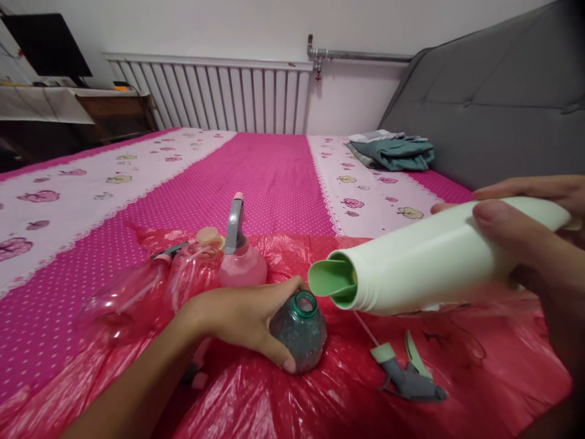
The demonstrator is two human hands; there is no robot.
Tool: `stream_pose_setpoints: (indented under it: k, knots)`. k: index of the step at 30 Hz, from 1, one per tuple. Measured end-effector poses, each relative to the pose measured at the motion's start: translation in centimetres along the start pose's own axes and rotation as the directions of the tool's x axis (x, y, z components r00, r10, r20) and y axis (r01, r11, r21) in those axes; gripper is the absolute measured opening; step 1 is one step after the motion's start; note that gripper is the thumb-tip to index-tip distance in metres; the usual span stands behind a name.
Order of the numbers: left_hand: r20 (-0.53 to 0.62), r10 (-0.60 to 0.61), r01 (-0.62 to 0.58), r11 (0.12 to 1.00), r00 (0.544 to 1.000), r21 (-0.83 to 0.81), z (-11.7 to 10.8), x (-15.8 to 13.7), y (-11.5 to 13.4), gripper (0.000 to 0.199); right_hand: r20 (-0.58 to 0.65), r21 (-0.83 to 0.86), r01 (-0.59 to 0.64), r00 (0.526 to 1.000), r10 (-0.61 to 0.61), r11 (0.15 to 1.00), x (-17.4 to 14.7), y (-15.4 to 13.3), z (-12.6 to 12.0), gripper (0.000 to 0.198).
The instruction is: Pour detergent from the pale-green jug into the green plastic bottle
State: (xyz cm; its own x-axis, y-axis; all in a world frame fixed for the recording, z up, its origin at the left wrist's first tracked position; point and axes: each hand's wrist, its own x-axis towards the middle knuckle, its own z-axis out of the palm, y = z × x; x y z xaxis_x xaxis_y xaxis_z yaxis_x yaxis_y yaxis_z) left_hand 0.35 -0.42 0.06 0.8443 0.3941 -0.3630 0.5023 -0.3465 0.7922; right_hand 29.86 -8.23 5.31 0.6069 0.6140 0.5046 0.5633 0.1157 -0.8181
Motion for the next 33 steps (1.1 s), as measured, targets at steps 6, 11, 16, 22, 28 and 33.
stream_pose_setpoints:
  k: [6,11,16,22,28,33]
  knots:
    - [-0.027,-0.004,0.005,0.999,1.0,0.034,0.0,-0.1,0.3,0.098,0.061,-0.009,0.071,0.996,-0.07,0.997,0.2,0.6,-0.5,0.073]
    - [-0.035,-0.092,0.095,0.992,0.995,0.087,0.0,-0.3,0.3,0.098,0.19,-0.042,0.057,0.981,-0.048,0.997,0.3,1.3,-1.3,0.069]
    - [-0.032,-0.062,0.065,0.994,0.998,0.086,0.0,-0.2,0.1,0.096,0.193,-0.048,0.057,0.98,-0.047,0.997,0.1,1.5,-1.5,0.068]
    - [-0.028,-0.105,0.107,0.991,0.994,0.081,0.0,-0.3,0.2,0.092,0.204,-0.031,0.026,0.979,-0.019,0.999,0.3,1.3,-1.7,0.069]
    - [-0.038,-0.066,0.069,0.994,0.997,0.085,0.0,-0.3,0.2,0.09,0.018,0.057,-0.021,1.0,0.02,0.998,0.2,0.1,-0.6,0.07]
    - [-0.064,-0.08,0.089,0.984,0.995,0.154,-0.1,-0.5,0.5,0.095,-0.134,0.136,-0.018,0.99,0.037,0.991,-0.1,-0.2,-0.1,0.072]
